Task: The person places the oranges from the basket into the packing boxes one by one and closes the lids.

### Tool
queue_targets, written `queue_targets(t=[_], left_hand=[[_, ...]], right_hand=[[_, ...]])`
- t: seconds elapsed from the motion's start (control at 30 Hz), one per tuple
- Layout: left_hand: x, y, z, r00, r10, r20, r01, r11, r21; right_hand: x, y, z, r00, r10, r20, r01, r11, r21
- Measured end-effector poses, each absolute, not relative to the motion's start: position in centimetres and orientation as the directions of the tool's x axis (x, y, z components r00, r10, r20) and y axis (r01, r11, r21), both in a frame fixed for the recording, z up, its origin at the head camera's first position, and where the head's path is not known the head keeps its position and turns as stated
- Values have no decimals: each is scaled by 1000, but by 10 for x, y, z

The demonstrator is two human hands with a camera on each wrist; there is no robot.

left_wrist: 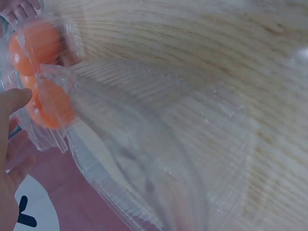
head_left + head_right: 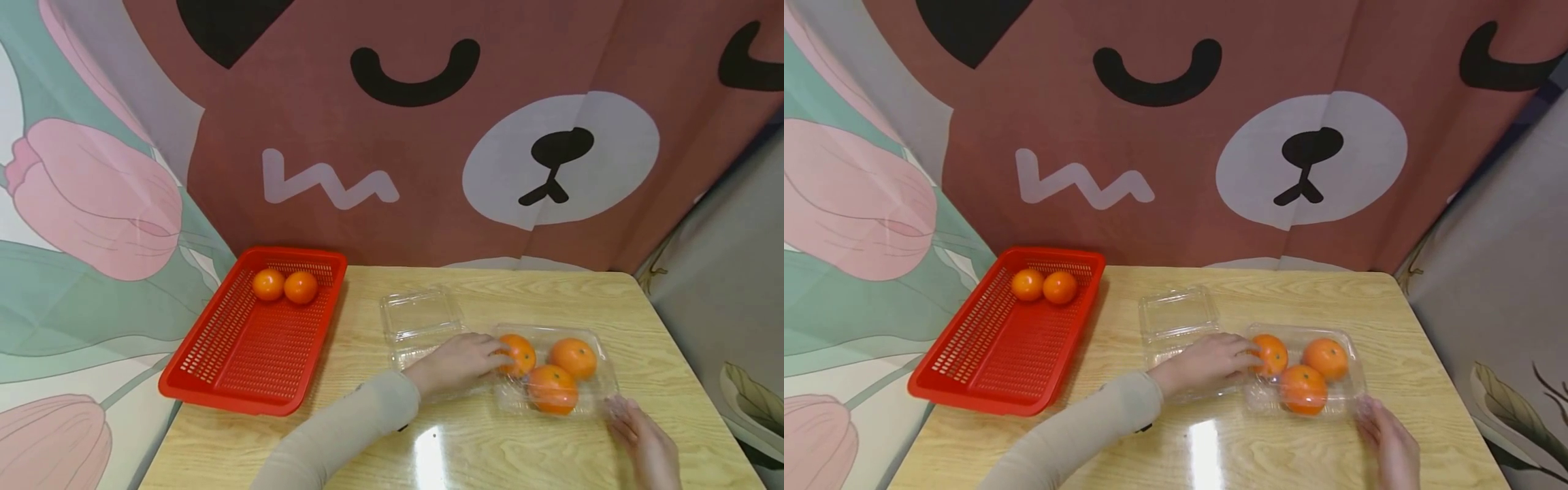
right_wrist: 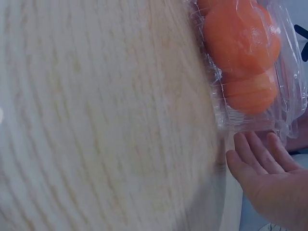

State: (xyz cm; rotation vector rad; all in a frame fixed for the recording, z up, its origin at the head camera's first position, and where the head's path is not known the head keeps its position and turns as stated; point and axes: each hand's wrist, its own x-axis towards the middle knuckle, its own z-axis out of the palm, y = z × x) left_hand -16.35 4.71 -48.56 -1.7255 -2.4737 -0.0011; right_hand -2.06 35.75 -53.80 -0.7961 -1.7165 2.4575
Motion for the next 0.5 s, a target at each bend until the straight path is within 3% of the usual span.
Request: queue_targets(t=[0.3,0.5], left_hand=[[-156,45,-486,-382,913,140,923,386,3],[-139,40,-479,-514,840,172,852,479,210]], right_hand=[[-33,352,-529,-716,437,-545,502,-221,-836],[-32,354,-531,-708,433,-559,483,-282,-829]])
